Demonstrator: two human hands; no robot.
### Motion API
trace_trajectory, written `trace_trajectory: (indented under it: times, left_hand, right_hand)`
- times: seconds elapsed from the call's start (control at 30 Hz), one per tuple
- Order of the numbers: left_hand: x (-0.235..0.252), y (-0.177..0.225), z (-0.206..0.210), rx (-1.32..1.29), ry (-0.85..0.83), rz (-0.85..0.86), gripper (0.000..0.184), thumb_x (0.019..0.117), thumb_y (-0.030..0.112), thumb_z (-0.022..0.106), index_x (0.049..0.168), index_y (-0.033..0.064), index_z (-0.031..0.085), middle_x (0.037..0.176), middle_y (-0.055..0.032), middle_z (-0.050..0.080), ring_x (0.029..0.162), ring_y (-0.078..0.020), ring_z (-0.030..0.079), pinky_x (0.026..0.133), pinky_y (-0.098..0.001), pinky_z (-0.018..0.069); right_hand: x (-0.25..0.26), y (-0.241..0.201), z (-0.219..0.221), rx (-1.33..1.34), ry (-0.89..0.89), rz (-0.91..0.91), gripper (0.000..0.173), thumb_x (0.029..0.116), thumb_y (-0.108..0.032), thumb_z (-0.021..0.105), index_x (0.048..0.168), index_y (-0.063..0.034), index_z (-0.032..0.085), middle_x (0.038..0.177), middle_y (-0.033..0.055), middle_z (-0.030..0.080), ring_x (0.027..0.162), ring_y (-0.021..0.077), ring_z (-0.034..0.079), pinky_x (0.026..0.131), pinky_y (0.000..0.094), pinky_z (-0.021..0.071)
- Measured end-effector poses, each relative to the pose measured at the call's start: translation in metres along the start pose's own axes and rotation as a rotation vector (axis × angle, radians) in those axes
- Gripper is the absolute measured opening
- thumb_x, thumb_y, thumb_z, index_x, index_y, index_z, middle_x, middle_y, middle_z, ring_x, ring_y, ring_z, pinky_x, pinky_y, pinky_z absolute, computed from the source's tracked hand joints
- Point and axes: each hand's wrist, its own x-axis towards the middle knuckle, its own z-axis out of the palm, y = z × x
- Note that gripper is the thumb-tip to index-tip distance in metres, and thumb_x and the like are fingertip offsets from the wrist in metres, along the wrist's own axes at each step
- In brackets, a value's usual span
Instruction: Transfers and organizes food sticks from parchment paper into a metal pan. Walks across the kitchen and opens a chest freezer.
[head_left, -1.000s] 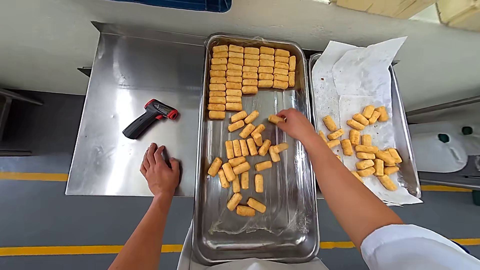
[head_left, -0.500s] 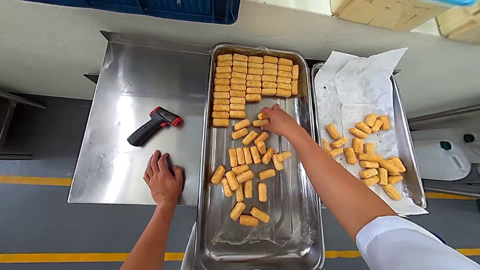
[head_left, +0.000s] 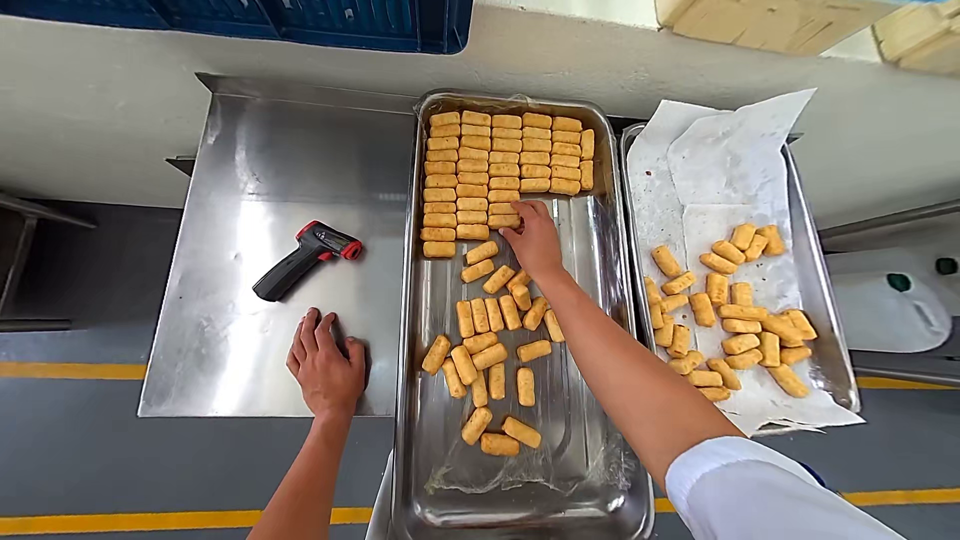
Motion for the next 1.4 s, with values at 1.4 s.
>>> trace_trajectory:
  times: [1.4]
  left_hand:
    - [0.000,-0.001,0.001,-0.006,0.007,-0.001,0.059,0.0937,0.037,0.037,0.136,0.0037,0.059,0.156,-0.0189,0.046,0.148,-0.0389,0.038,0.116,-0.0613,0.0253]
  right_hand:
    - [-0.033,0.008,-0.012,-0.117,-0.074,-0.014,0.033,0.0974,-0.029,0.072,0.121,-0.0063,0.066,0.114,0.0181,0.061,0.091,0.0322,0.066,0.077,0.0489,0.0565]
